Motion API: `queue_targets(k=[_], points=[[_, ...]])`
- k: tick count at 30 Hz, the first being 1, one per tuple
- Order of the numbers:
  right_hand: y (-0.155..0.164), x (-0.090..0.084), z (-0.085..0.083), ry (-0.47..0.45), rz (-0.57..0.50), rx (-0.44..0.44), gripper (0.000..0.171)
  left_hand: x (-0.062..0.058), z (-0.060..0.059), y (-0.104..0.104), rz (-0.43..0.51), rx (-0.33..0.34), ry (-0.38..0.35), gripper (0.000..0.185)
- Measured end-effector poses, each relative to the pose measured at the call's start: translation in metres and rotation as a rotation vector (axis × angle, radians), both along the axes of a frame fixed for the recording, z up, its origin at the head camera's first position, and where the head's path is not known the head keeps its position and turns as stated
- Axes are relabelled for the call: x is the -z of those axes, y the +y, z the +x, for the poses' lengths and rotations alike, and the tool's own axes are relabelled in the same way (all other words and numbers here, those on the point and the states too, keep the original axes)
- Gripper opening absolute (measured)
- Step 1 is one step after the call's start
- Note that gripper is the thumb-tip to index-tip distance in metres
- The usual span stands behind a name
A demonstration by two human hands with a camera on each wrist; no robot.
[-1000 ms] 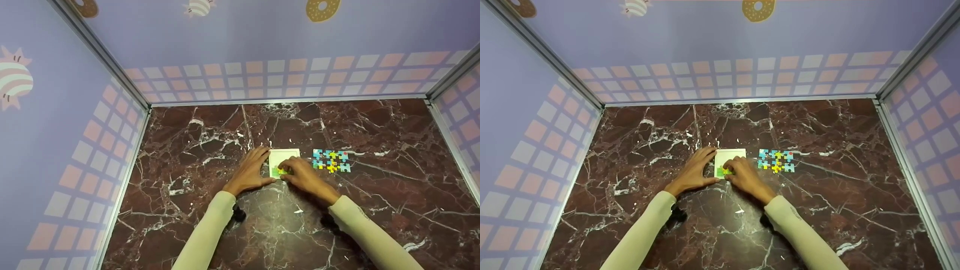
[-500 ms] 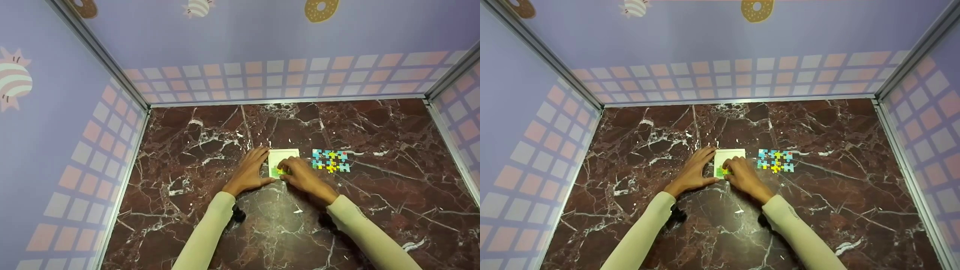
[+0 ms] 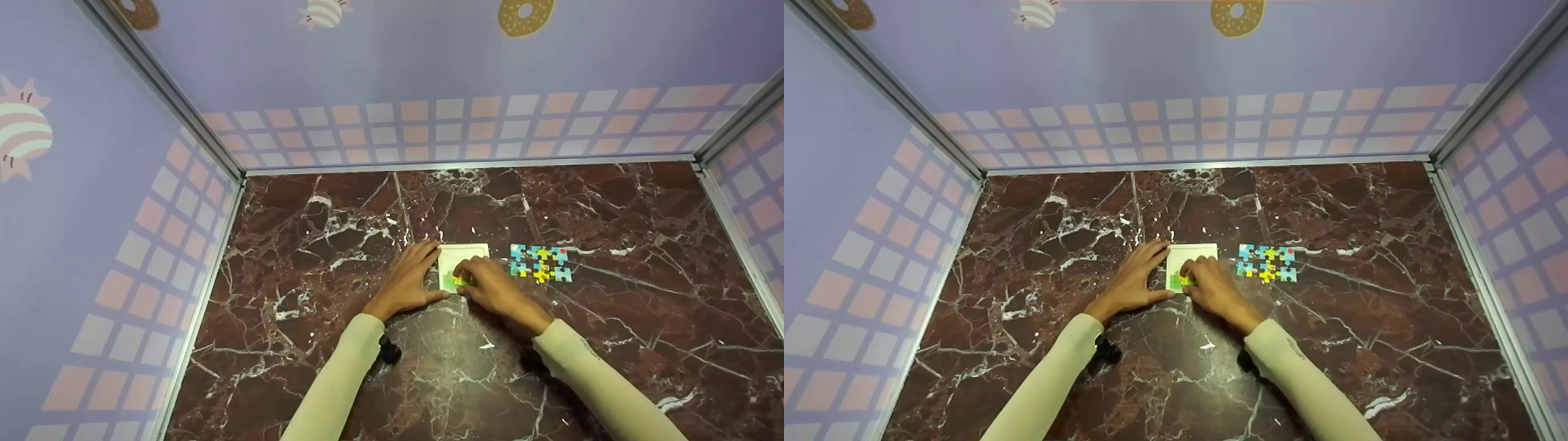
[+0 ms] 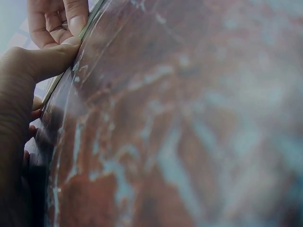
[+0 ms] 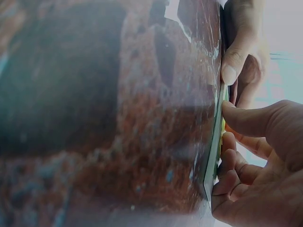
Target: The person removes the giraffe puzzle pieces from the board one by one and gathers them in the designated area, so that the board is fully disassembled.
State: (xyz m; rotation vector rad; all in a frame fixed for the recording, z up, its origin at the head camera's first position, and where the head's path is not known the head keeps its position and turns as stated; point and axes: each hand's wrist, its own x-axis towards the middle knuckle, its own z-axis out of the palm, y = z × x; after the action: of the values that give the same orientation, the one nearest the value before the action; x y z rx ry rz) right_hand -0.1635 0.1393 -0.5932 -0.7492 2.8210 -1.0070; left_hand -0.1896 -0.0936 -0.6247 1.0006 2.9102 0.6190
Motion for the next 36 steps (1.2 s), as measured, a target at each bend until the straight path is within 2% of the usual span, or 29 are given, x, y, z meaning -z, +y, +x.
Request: queue_targets(k=[7,10,18,24,30,36], points=[[-0.0024,0.0015,0.0044,0.052,-0.008,-0.010,0.014,-0.0001,0.0010,-0.0003,0.001,-0.021,-0.038,0.101],[-0.0045,0.0018,0.0075,0.081,0.014,-0.013,0.012,-0.0006,0.0010,-0.0009,-0.011,-0.024,-0.022,0.101],[-0.0047,0.0024,0.0085,0.067,-0.029,0.020,0.028,-0.0008,0.0003,-0.0003,-0.011,-0.018,-0.013,0.101],[-0.0048,0.0015,0.0080,0.053,-0.027,0.019,0.024,-0.0003,-0.0001,-0.0004,-0.014,-0.020,-0.019,0.102],[-0.0059,-0.0004,0.0047,0.049,-0.014,0.013,0.026,-0.0002,-0.0009,-0.0006,-0.020,-0.015,-0.004,0.101],[-0.0061,0.0000,0.0019,0.019,-0.020,0.007,0.024,-0.0002,0.0004,-0.0001,0.000,-0.028,-0.041,0.100]])
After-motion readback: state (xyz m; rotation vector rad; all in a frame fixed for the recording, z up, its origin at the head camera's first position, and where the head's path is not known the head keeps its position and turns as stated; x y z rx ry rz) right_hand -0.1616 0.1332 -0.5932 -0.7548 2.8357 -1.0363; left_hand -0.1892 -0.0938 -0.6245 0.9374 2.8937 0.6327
